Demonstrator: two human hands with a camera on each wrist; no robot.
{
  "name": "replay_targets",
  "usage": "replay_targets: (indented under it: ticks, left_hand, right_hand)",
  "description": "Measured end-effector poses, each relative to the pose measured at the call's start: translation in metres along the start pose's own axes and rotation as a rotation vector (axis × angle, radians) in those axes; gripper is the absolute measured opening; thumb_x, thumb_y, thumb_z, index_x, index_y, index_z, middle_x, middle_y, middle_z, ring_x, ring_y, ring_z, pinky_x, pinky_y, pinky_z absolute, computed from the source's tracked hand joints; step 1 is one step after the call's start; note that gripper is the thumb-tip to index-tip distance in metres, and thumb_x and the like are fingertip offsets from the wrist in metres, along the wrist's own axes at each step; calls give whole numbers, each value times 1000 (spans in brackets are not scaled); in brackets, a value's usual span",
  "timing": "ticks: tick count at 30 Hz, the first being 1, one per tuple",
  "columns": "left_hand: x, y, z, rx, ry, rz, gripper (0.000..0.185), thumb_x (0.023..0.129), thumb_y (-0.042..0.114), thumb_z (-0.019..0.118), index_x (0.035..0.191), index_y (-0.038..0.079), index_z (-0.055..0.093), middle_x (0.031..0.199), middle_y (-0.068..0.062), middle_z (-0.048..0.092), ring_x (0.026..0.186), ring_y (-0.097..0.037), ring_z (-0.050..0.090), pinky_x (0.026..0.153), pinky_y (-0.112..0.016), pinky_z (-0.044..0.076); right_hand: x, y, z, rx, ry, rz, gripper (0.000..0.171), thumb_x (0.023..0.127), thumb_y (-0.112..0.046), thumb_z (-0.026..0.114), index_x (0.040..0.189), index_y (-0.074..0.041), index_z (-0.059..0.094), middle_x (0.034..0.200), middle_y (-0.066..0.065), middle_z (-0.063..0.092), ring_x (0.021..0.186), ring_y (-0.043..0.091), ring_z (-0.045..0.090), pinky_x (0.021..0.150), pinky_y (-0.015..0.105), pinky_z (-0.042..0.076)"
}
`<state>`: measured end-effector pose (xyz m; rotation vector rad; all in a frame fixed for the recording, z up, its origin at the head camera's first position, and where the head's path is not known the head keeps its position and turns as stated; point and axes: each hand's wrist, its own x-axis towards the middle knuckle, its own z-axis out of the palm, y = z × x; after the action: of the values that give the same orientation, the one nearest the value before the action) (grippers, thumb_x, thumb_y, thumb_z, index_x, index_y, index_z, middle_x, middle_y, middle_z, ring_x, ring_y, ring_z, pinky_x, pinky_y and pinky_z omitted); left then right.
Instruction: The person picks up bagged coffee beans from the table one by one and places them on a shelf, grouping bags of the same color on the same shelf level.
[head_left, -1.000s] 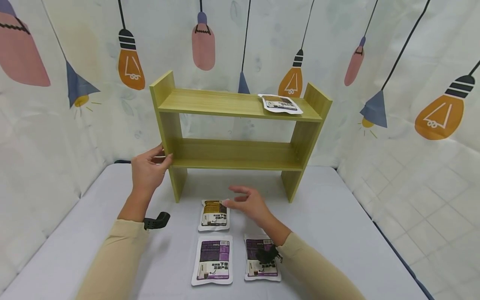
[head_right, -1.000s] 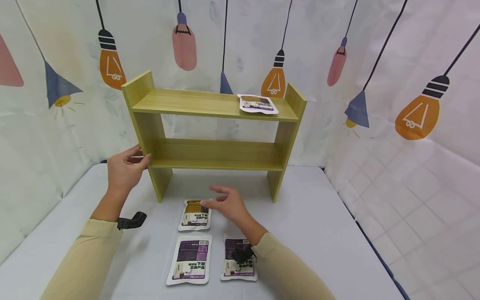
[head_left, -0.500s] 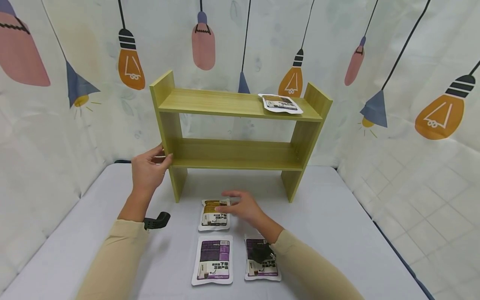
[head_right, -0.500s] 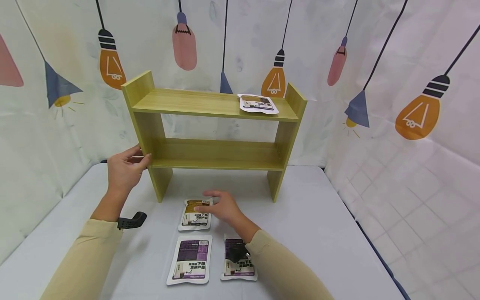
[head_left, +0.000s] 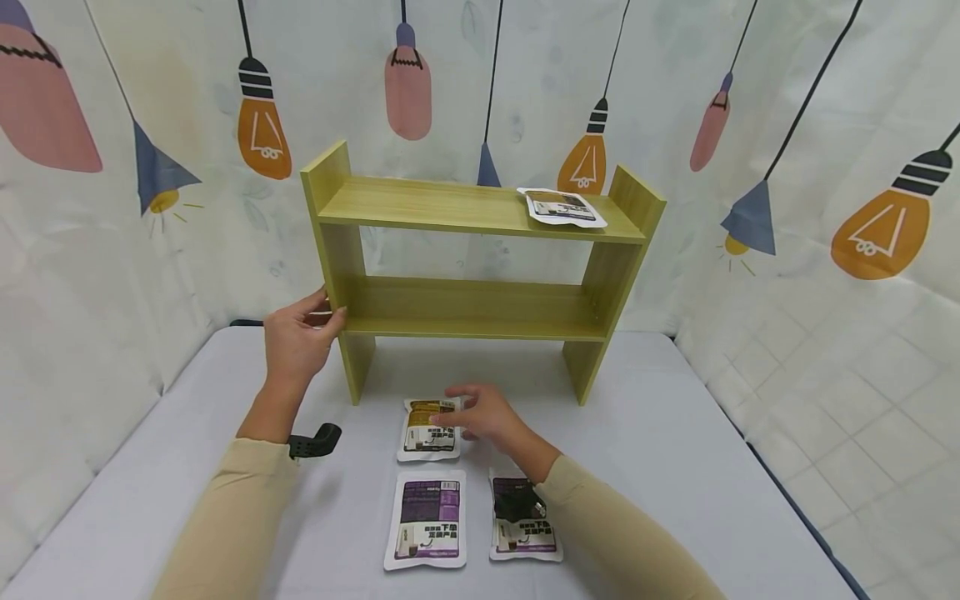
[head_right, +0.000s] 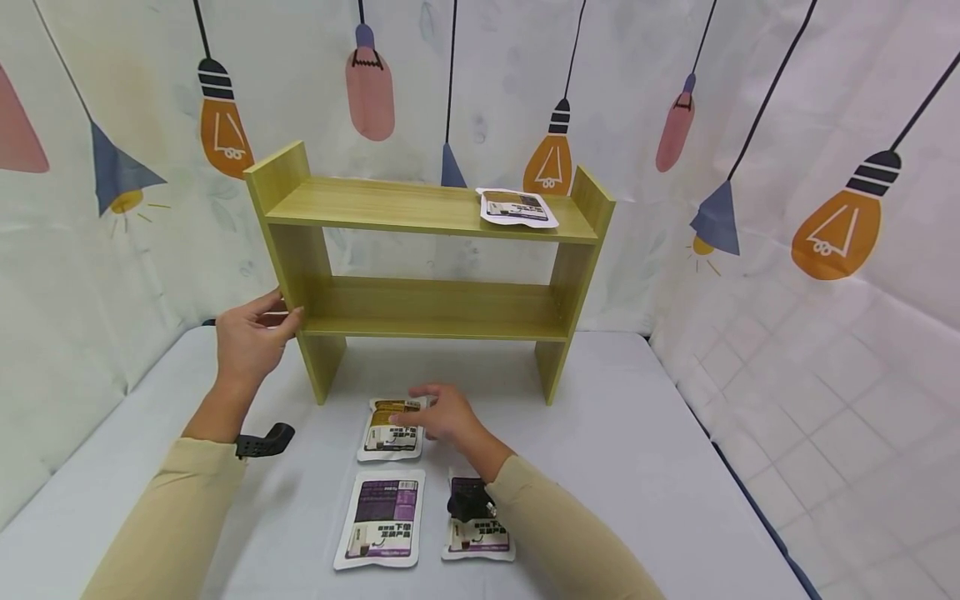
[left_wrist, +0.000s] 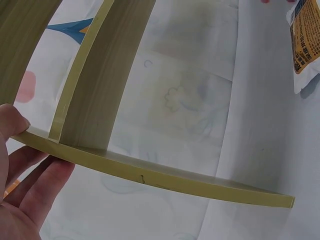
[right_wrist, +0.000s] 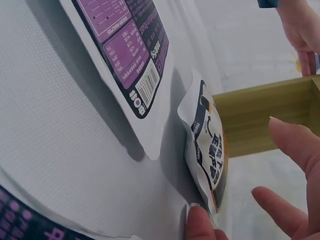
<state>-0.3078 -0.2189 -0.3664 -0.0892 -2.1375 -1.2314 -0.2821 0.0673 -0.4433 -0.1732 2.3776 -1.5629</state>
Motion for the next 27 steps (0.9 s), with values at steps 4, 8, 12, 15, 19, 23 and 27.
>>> replay_targets:
  ticks: [4,8,12,15,19,23,27]
  left_hand:
    - [0,0,1,3,1,8,44,95,18,72,138,14,65,123,-18,74,99,-37,75,67,1,45]
    - [0,-1,1,2,5,12,44,95,18,72,138,14,65,123,-18,74,99,-37,75,67,1,45]
    - [1,1,1,1,10,14,44,94,17,72,137,14,65,122,-17,74,98,-37,75,66,1,46]
    - [0,2,0,5,5,11,44,95,17,72,138,14,65,123,-17,74,99,-37,75,66,1,45]
    - [0,2,-1,11,0,13,44,95,18,72,138,15,65,123,-17,74,99,-37,75,66,1,45]
    - [1,1,0,6,7,25,44,94,16,72,137,13,65,121,-18,75,96,-39,75,65,1,46]
    - [1,0,0,5,9,27,44,94,15,72,137,12,66,120,-19,75,95,-39,75,65,1,46]
  right_hand:
    - [0,-1,1,-20,-7,29,63,78,-26,91,134,-10,67,135,22,59,99,25,66,74,39,63]
    - [-1,-2,3,-35,2,19,55,78,-23,90,128,-10,71,138,17,59,104,27,65,75,40,63]
    - [0,-2,7,-70,17,-3,50,77,-21,91,123,-12,75,140,14,60,112,30,62,75,39,62]
    - [1,-1,10,-98,30,-23,52,77,-21,91,125,-11,74,140,15,60,116,33,60,74,37,61]
    - [1,-1,14,-122,37,-50,59,76,-21,90,130,-9,70,141,18,60,120,37,59,78,39,59]
    - [4,0,17,-149,54,-46,60,77,-23,90,132,-10,69,141,17,60,123,38,58,93,48,56]
    - [5,0,21,-183,66,-46,58,76,-23,91,129,-11,71,141,17,61,126,39,58,102,53,52]
